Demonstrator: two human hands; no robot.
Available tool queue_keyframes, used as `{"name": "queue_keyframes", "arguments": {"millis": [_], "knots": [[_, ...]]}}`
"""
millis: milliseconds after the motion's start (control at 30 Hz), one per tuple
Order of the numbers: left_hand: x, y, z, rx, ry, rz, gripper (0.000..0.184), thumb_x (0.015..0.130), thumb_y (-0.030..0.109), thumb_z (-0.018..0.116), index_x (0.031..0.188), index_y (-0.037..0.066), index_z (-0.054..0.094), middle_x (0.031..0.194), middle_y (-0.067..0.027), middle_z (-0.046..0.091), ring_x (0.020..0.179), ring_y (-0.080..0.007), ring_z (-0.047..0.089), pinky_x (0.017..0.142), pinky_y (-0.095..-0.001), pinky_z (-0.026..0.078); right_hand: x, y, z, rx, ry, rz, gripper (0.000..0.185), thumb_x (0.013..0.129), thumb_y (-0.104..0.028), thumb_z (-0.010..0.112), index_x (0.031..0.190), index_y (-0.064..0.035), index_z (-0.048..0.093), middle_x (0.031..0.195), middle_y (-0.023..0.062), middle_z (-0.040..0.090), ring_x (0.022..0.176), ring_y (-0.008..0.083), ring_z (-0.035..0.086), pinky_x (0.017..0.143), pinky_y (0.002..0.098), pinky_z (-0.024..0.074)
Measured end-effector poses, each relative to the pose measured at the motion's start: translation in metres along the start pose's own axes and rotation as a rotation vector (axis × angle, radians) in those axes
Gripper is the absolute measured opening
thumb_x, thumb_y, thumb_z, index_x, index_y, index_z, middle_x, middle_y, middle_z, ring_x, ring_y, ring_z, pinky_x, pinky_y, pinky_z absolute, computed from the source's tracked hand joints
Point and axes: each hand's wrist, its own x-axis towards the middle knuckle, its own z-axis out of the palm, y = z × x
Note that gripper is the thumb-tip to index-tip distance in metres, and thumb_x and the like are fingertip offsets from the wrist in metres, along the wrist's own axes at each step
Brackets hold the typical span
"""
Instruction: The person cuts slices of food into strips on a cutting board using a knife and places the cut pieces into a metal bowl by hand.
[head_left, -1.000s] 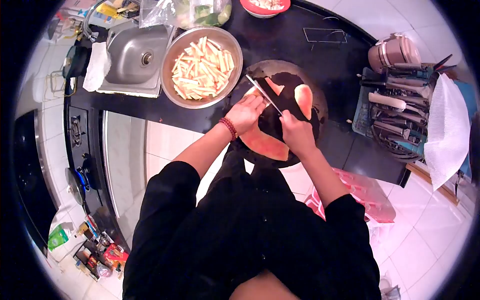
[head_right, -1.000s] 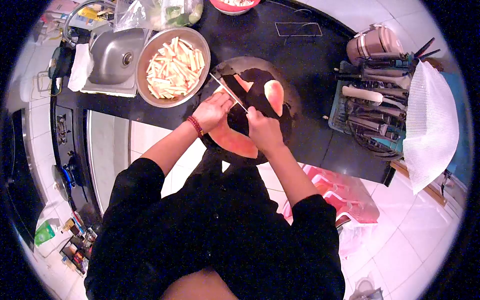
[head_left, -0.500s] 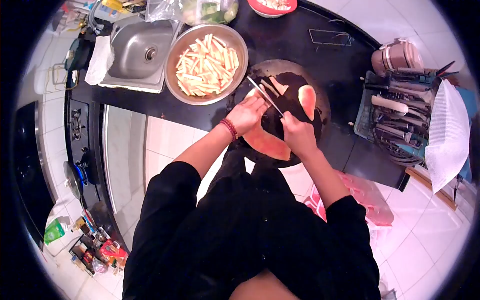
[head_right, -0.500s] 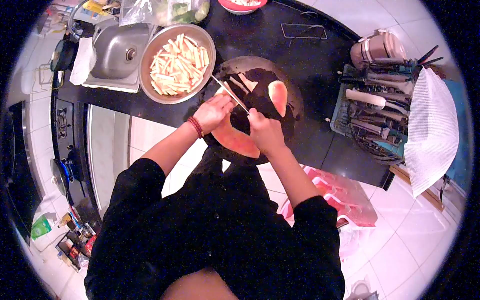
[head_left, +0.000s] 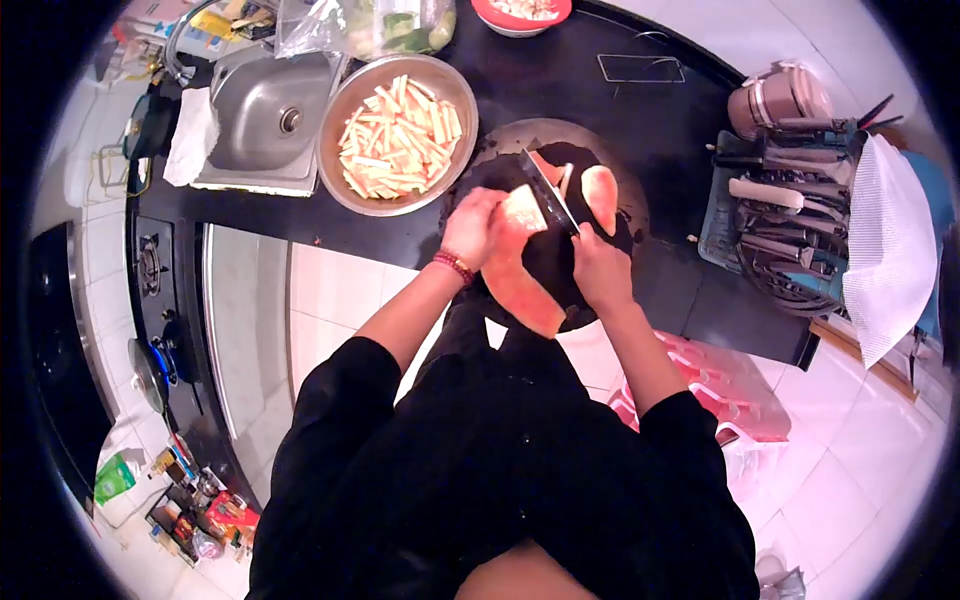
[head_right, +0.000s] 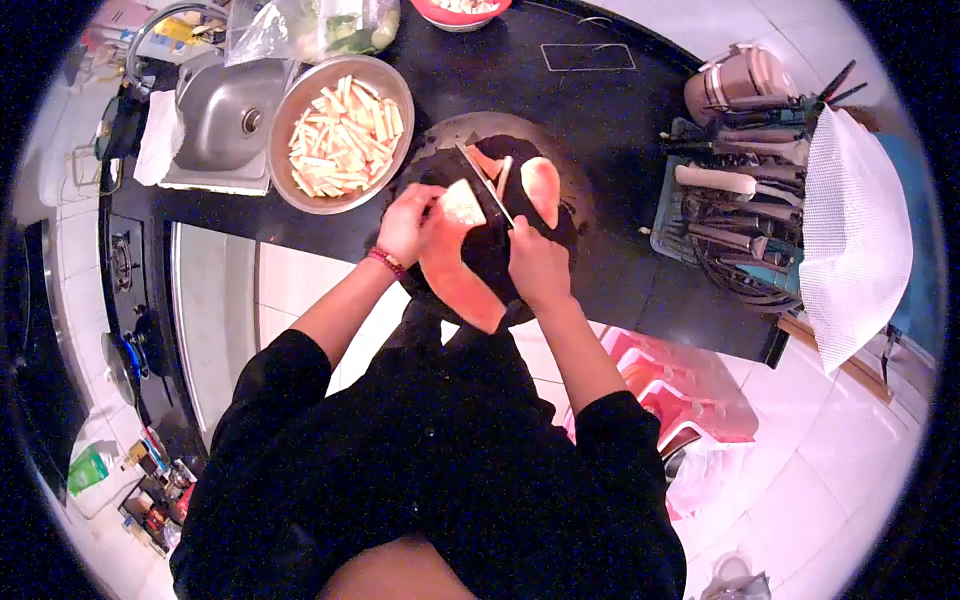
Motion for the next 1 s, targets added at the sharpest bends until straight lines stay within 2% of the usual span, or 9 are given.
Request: {"name": "queue_keyframes", "arguments": {"millis": [67, 167, 267, 367, 567, 733, 800, 933, 1000], "knots": [[0.006, 0.016, 0.008, 0.063, -0.043, 0.086, 0.028, 0.084, 0.004, 0.06, 0.113, 0.006, 0.062, 0.106, -0.0143, 0.063, 0.101, -0.0357, 0.062, 0.088, -0.0418, 0.052, -0.007, 0.003, 0.003, -0.002, -0.007, 0.024, 0.016, 0.1, -0.023, 0.051, 0.1, -0.0067, 0.049, 0.08, 0.0172, 0.067, 0.07, 0.0414, 0.066, 0.06, 0.0524, 0.0517], [0.008, 0.034, 0.01, 0.225, -0.053, 0.063, 0.028, 0.083, 0.005, 0.061, 0.111, 0.006, 0.062, 0.107, -0.0123, 0.062, 0.102, -0.0346, 0.062, 0.085, -0.0404, 0.054, -0.014, 0.001, 0.006, 0.002, 0.0, 0.047, 0.017, 0.1, -0.022, 0.051, 0.097, -0.0061, 0.047, 0.081, 0.0173, 0.067, 0.068, 0.042, 0.065, 0.059, 0.0527, 0.0511], [0.006, 0.044, 0.005, 0.325, -0.068, 0.258, 0.025, 0.081, 0.006, 0.062, 0.105, 0.007, 0.063, 0.106, -0.009, 0.062, 0.102, -0.031, 0.063, 0.083, -0.0374, 0.055, -0.022, -0.004, 0.011, -0.029, 0.038, 0.035, 0.013, 0.1, -0.019, 0.048, 0.099, -0.0069, 0.047, 0.08, 0.015, 0.065, 0.065, 0.039, 0.067, 0.057, 0.0493, 0.0534], [0.007, 0.041, 0.016, 0.318, -0.117, 0.629, 0.014, 0.081, 0.012, 0.061, 0.093, 0.006, 0.065, 0.097, -0.0047, 0.06, 0.095, -0.0224, 0.062, 0.08, -0.0335, 0.056, -0.033, -0.015, 0.011, 0.003, 0.059, 0.091, 0.012, 0.1, -0.019, 0.05, 0.099, -0.0071, 0.048, 0.08, 0.0152, 0.065, 0.063, 0.0396, 0.065, 0.055, 0.0498, 0.0518], [0.011, 0.037, 0.021, 0.343, -0.142, 0.618, 0.016, 0.081, 0.012, 0.061, 0.095, 0.006, 0.066, 0.097, -0.005, 0.06, 0.099, -0.0232, 0.063, 0.082, -0.0333, 0.056, -0.038, -0.027, 0.004, 0.089, 0.145, 0.081, 0.013, 0.1, -0.019, 0.051, 0.099, -0.0065, 0.048, 0.078, 0.0166, 0.065, 0.063, 0.0403, 0.065, 0.054, 0.0508, 0.0509], [0.013, 0.039, 0.015, 0.354, -0.112, 0.673, 0.018, 0.08, 0.011, 0.061, 0.096, 0.008, 0.067, 0.099, -0.0048, 0.061, 0.101, -0.0232, 0.063, 0.082, -0.0329, 0.056, -0.032, -0.02, 0.019, -0.022, 0.047, 0.074, 0.013, 0.1, -0.019, 0.049, 0.097, -0.0066, 0.046, 0.078, 0.0161, 0.066, 0.063, 0.0389, 0.066, 0.053, 0.05, 0.0512], [0.012, 0.038, 0.013, 0.346, -0.211, 0.622, 0.018, 0.08, 0.01, 0.061, 0.097, 0.008, 0.067, 0.1, -0.0045, 0.061, 0.1, -0.023, 0.063, 0.081, -0.0323, 0.057, -0.034, -0.026, 0.011, -0.021, 0.057, 0.1, 0.013, 0.1, -0.019, 0.049, 0.098, -0.0065, 0.046, 0.079, 0.016, 0.066, 0.063, 0.0389, 0.066, 0.054, 0.05, 0.0513], [0.009, 0.035, 0.014, 0.305, -0.129, 0.655, 0.018, 0.08, 0.01, 0.061, 0.097, 0.008, 0.067, 0.1, -0.0043, 0.062, 0.1, -0.0228, 0.064, 0.079, -0.0319, 0.057, -0.034, -0.025, 0.018, 0.022, 0.059, 0.05, 0.013, 0.1, -0.019, 0.049, 0.098, -0.0068, 0.046, 0.078, 0.0158, 0.066, 0.064, 0.039, 0.066, 0.055, 0.0501, 0.0516], [0.009, 0.032, 0.013, 0.319, -0.201, 0.62, 0.021, 0.079, 0.007, 0.064, 0.1, 0.006, 0.065, 0.107, -0.0071, 0.062, 0.107, -0.0273, 0.063, 0.078, -0.034, 0.058, -0.03, -0.02, 0.017, -0.005, 0.04, 0.048, 0.013, 0.1, -0.019, 0.049, 0.098, -0.0067, 0.046, 0.078, 0.0161, 0.066, 0.065, 0.0394, 0.066, 0.055, 0.0502, 0.0515]]}}
